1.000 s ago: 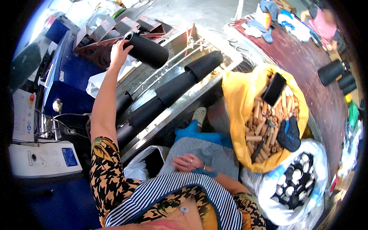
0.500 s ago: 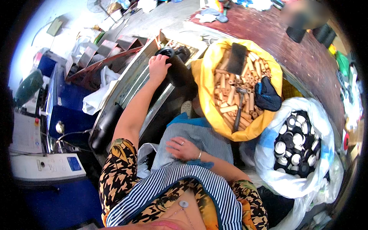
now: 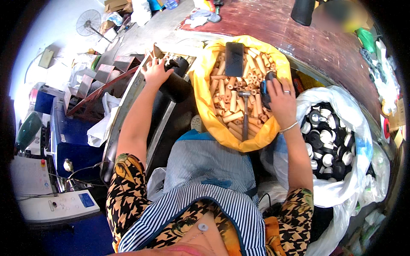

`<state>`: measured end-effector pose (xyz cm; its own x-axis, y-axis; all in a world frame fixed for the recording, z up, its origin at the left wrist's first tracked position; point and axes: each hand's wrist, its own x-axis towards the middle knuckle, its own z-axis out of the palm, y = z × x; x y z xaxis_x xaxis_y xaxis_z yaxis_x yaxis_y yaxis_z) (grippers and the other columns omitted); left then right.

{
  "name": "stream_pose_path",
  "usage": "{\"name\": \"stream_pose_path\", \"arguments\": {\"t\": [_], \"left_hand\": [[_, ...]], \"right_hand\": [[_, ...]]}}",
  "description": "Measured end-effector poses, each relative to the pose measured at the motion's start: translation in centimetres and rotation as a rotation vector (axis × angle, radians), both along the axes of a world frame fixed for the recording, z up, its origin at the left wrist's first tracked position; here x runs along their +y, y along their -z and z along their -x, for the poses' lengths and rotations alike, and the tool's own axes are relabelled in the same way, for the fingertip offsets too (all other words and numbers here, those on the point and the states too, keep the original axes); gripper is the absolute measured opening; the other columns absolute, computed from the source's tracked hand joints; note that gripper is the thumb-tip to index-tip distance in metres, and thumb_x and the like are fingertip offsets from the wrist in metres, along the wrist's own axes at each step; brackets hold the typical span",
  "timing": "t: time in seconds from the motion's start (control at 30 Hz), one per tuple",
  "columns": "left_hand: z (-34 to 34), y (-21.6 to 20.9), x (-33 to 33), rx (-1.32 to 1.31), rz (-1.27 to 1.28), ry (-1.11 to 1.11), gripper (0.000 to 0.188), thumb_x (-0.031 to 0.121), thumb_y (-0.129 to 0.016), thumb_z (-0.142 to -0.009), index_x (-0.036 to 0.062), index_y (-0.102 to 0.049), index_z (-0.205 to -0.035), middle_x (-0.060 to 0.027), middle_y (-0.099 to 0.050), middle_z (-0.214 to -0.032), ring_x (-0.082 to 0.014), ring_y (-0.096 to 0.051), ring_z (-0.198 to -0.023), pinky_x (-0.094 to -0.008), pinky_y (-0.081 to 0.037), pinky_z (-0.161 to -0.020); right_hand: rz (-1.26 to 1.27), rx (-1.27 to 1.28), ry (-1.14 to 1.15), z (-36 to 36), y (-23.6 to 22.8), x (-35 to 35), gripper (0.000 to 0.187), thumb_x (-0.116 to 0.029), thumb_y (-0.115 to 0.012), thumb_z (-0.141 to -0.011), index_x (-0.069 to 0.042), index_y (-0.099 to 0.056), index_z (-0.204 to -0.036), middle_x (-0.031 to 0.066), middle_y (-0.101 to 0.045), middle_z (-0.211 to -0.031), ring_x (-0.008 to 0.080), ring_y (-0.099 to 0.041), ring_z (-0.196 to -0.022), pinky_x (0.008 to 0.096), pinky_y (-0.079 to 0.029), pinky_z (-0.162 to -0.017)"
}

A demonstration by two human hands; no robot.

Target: The person wipes a black conical component with a blue cloth and then attaches a wooden handle and a small screw using their hands at a workstation.

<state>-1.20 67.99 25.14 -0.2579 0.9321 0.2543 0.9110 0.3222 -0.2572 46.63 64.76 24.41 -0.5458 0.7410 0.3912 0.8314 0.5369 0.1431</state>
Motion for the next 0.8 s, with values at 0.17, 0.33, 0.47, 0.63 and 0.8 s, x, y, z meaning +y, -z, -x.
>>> {"name": "stream_pose_path", "arguments": {"t": [0.17,0.33,0.47,0.63,0.8], "left_hand": [[0.8,0.9,1.5,-0.073,0.245,-0.014,0.058,0.052,-0.070,-0.078,0.0193,-0.063,-0.125,-0.0062,-0.056,-0.133,-0.0304,-0.048,-0.128,-0.0573,-0.034,-0.106],[0.6,0.1,0.1,-0.154,0.149,0.047,0.047,0.046,-0.068,-0.083,0.0125,-0.066,-0.116,-0.0076,-0.062,-0.123,-0.0296,-0.051,-0.125,-0.0575,-0.032,-0.109],[5.6,-0.8,-5.2,-0.187,-0.110,0.021,0.050,0.047,-0.067,-0.084,0.0078,-0.063,-0.115,-0.0072,-0.061,-0.122,-0.0284,-0.052,-0.121,-0.0510,-0.034,-0.107],[1.1,-8.0,-12.8,-0.315,-0.613,0.486,0.026,0.018,-0.072,-0.079,0.0034,-0.060,-0.097,-0.0098,-0.062,-0.103,-0.0327,-0.055,-0.104,-0.0449,-0.040,-0.095],[-4.0,-12.8,-18.8,-0.430,-0.683,0.578,0.028,0.010,-0.073,-0.073,0.0033,-0.059,-0.096,-0.0105,-0.062,-0.113,-0.0345,-0.051,-0.119,-0.0470,-0.035,-0.105]], "right_hand": [[0.117,0.034,0.111,2.1,1.3,1.3,0.055,-0.036,-0.078,-0.072,-0.009,-0.062,-0.118,0.0062,-0.056,-0.130,0.0280,-0.042,-0.130,0.0490,-0.027,-0.113],[-0.015,0.086,0.177,2.5,2.3,2.3,0.028,-0.029,-0.071,-0.080,-0.009,-0.068,-0.099,0.0025,-0.059,-0.117,0.0268,-0.048,-0.121,0.0504,-0.032,-0.106],[0.148,0.963,0.253,2.1,1.1,3.5,0.028,-0.030,-0.062,-0.094,-0.004,-0.066,-0.104,0.0032,-0.064,-0.097,0.0200,-0.061,-0.089,0.0352,-0.048,-0.077],[0.665,1.767,-0.345,9.9,-4.5,-0.7,0.032,-0.029,-0.049,-0.104,0.000,-0.058,-0.112,0.0060,-0.065,-0.091,0.0138,-0.062,-0.072,0.0265,-0.052,-0.065],[0.400,1.415,-0.783,24.4,-10.3,-7.6,0.025,-0.018,-0.061,-0.094,-0.003,-0.062,-0.114,0.0120,-0.065,-0.102,0.0243,-0.063,-0.094,0.0350,-0.051,-0.083]]}}
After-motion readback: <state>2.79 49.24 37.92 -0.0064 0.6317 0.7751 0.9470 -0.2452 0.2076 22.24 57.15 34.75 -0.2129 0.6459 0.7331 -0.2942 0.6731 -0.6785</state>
